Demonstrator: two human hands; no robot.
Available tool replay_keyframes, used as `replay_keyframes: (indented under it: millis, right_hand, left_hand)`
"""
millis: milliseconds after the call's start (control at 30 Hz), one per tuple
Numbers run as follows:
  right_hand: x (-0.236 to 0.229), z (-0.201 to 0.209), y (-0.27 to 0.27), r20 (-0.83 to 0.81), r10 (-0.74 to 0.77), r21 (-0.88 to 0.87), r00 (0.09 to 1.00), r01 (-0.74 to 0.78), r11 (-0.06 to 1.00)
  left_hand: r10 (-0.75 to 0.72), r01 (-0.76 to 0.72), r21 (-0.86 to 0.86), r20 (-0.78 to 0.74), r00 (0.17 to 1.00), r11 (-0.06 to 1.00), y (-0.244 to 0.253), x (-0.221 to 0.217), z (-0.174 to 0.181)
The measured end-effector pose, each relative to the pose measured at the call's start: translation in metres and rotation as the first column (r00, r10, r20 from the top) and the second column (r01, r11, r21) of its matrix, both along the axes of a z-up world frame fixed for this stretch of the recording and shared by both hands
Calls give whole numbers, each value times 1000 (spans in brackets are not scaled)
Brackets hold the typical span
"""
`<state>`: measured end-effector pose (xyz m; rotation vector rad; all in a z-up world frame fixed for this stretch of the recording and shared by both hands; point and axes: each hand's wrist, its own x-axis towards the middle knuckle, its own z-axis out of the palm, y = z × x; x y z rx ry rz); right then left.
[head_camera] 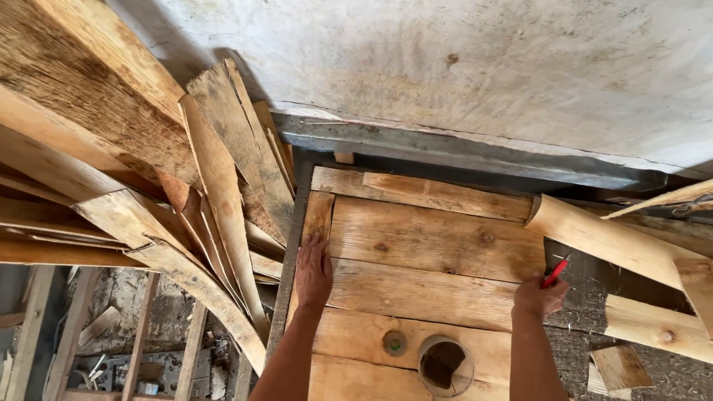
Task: Fitting and marking wood planks for a construction or woodworking project.
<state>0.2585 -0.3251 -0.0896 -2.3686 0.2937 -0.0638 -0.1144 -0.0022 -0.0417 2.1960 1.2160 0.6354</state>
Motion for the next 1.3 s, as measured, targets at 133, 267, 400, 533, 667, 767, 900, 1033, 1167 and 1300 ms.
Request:
replay_keyframes:
  millis: [133,267,400,533,667,767,900,1033,1167,1300]
  right_hand:
    - [6,-3,2,89,85,-24,992,-83,996]
    - [12,11,15,-46,-33,33,998,35,999]
    - [33,-19,0,-13,-31,-53,999,30,998]
    - [42,-29,-5,-9,-29,51,1000,29,998]
    - [39,-10,5,-93,-54,118,994,65,991]
    - [37,-2,7,-150,-82,175,985,108,979]
    - [42,-20,-1,-39,-26,212,999,33,977]
    - [30,4,4,-74,13,224,997,4,975]
    - [28,2,2,-49,49,169,998,-40,985]
    - [27,-2,4,15,71,63,997,-72,995]
  left_hand:
    - [29,-28,27,-45,999,999,-11,8,-15]
    - [-8,63,207,-257,966,976,-31,26,-22]
    - [-158,206,131,-306,939,970,-63,43,-8]
    - [-169,189,64,-229,958,980,-69,45,-5]
    - [-170,197,82,-255,952,977,-67,46,-8]
    - [-179,211,88,-283,942,973,-69,45,-11]
    - [-176,212,92,-298,938,973,-69,45,-10]
    - [-164,198,97,-281,946,975,-71,45,-11]
    - [-153,185,101,-263,953,977,-71,44,-10]
    - [-148,177,89,-268,952,980,-67,47,-8]
